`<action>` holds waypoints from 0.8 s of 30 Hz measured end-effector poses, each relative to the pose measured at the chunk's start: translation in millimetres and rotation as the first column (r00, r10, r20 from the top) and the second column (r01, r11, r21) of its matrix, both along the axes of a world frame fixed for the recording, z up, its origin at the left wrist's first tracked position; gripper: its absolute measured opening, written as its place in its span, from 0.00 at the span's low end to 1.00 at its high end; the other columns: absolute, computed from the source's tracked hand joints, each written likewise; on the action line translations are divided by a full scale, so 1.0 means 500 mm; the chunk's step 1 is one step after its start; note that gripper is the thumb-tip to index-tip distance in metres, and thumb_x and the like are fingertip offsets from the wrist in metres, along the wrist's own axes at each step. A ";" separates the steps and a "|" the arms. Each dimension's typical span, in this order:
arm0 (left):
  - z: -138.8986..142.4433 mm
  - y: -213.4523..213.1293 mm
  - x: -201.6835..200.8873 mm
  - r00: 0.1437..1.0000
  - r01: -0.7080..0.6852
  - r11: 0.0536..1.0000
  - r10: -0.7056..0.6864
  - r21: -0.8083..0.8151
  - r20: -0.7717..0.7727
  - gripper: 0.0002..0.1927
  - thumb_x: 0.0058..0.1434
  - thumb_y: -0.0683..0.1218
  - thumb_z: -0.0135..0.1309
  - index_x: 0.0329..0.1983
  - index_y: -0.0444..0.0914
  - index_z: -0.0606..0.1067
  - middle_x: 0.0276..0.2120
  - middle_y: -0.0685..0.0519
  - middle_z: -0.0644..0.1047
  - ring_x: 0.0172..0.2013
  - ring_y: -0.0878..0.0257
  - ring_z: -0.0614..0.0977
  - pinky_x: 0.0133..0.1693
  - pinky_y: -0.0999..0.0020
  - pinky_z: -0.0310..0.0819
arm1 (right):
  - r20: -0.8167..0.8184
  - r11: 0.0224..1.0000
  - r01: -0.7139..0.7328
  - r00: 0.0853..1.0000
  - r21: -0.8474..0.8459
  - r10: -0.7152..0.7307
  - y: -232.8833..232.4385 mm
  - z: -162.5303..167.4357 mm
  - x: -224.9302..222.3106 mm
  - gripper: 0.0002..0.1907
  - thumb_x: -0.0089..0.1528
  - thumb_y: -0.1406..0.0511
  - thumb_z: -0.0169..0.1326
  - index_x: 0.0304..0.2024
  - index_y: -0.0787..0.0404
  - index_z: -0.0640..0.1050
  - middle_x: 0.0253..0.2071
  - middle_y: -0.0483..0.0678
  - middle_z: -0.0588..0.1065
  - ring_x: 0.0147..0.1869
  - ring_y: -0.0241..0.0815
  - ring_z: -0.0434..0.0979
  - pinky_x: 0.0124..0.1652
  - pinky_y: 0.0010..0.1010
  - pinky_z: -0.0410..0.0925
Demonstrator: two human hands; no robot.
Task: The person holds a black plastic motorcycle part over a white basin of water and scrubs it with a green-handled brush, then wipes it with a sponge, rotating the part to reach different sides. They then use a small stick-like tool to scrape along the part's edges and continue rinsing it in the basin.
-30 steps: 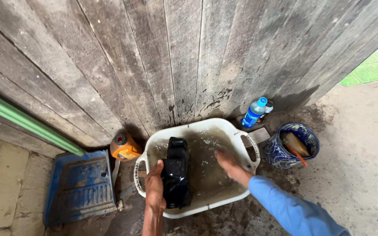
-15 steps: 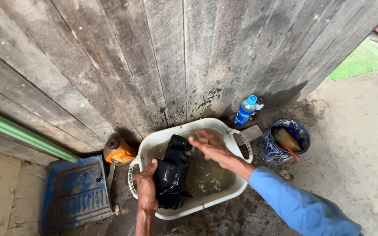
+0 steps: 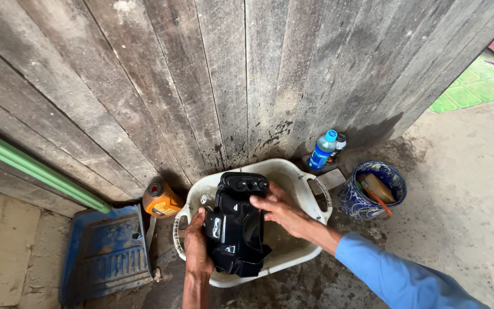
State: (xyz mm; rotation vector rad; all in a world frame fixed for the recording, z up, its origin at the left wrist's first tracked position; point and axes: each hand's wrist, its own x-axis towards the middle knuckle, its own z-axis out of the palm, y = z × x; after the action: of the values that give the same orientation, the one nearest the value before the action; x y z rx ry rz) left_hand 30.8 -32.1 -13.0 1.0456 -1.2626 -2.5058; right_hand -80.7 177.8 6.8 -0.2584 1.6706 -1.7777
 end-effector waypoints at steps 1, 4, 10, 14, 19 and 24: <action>-0.003 0.002 -0.001 1.000 -0.016 1.000 0.016 0.027 -0.004 0.34 0.65 0.56 0.47 0.71 0.38 0.65 0.64 0.43 0.74 0.60 0.52 0.76 0.62 0.54 0.68 | -0.094 1.000 -0.002 0.996 -0.027 -0.001 -0.002 0.002 0.008 0.50 0.52 0.48 0.65 0.70 0.55 0.58 0.64 0.55 0.70 0.67 0.49 0.71 0.56 0.44 0.69; -0.020 0.011 -0.004 0.997 -0.043 0.998 0.046 0.051 -0.057 0.32 0.67 0.56 0.44 0.71 0.37 0.63 0.65 0.41 0.72 0.63 0.50 0.75 0.64 0.53 0.67 | -0.281 0.999 0.022 0.959 -0.050 -0.035 -0.010 0.010 0.025 0.56 0.53 0.53 0.68 0.74 0.55 0.51 0.71 0.56 0.63 0.72 0.56 0.68 0.64 0.49 0.66; -0.057 0.033 -0.015 0.991 -0.129 0.958 0.119 -0.257 -0.056 0.29 0.71 0.56 0.40 0.68 0.35 0.68 0.65 0.45 0.72 0.63 0.57 0.73 0.64 0.61 0.60 | -0.400 0.984 0.151 0.911 0.091 -0.102 -0.019 0.024 0.038 0.62 0.52 0.61 0.67 0.77 0.52 0.42 0.73 0.65 0.54 0.75 0.64 0.58 0.62 0.54 0.68; -0.050 0.049 -0.009 0.984 -0.166 0.958 0.146 -0.233 -0.102 0.27 0.73 0.58 0.44 0.55 0.30 0.77 0.39 0.45 0.80 0.38 0.59 0.77 0.44 0.65 0.74 | -0.507 0.983 0.141 0.860 0.118 -0.062 -0.014 0.027 0.038 0.59 0.54 0.64 0.64 0.77 0.54 0.42 0.72 0.68 0.56 0.75 0.66 0.59 0.59 0.53 0.72; -0.028 0.060 -0.002 0.981 -0.192 0.918 0.183 -0.348 -0.060 0.28 0.73 0.60 0.46 0.42 0.29 0.79 0.25 0.55 0.71 0.27 0.65 0.68 0.31 0.67 0.65 | -0.543 0.980 0.138 0.839 0.144 -0.039 -0.003 0.024 0.033 0.58 0.52 0.66 0.62 0.77 0.55 0.42 0.71 0.68 0.57 0.74 0.67 0.62 0.54 0.51 0.76; -0.022 0.055 -0.007 0.972 -0.228 0.929 0.202 -0.292 -0.119 0.23 0.70 0.58 0.47 0.40 0.33 0.77 0.27 0.58 0.76 0.28 0.67 0.73 0.33 0.69 0.68 | -0.496 0.990 0.096 0.868 0.105 -0.031 0.009 0.023 0.036 0.59 0.51 0.66 0.60 0.78 0.49 0.42 0.72 0.66 0.57 0.71 0.68 0.66 0.52 0.51 0.78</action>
State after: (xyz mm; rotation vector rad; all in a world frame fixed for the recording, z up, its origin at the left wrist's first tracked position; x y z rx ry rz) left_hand 27.2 -4.7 -23.8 0.9334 -1.3703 -2.0883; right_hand -62.7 182.5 18.5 -0.6546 2.1620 -1.7368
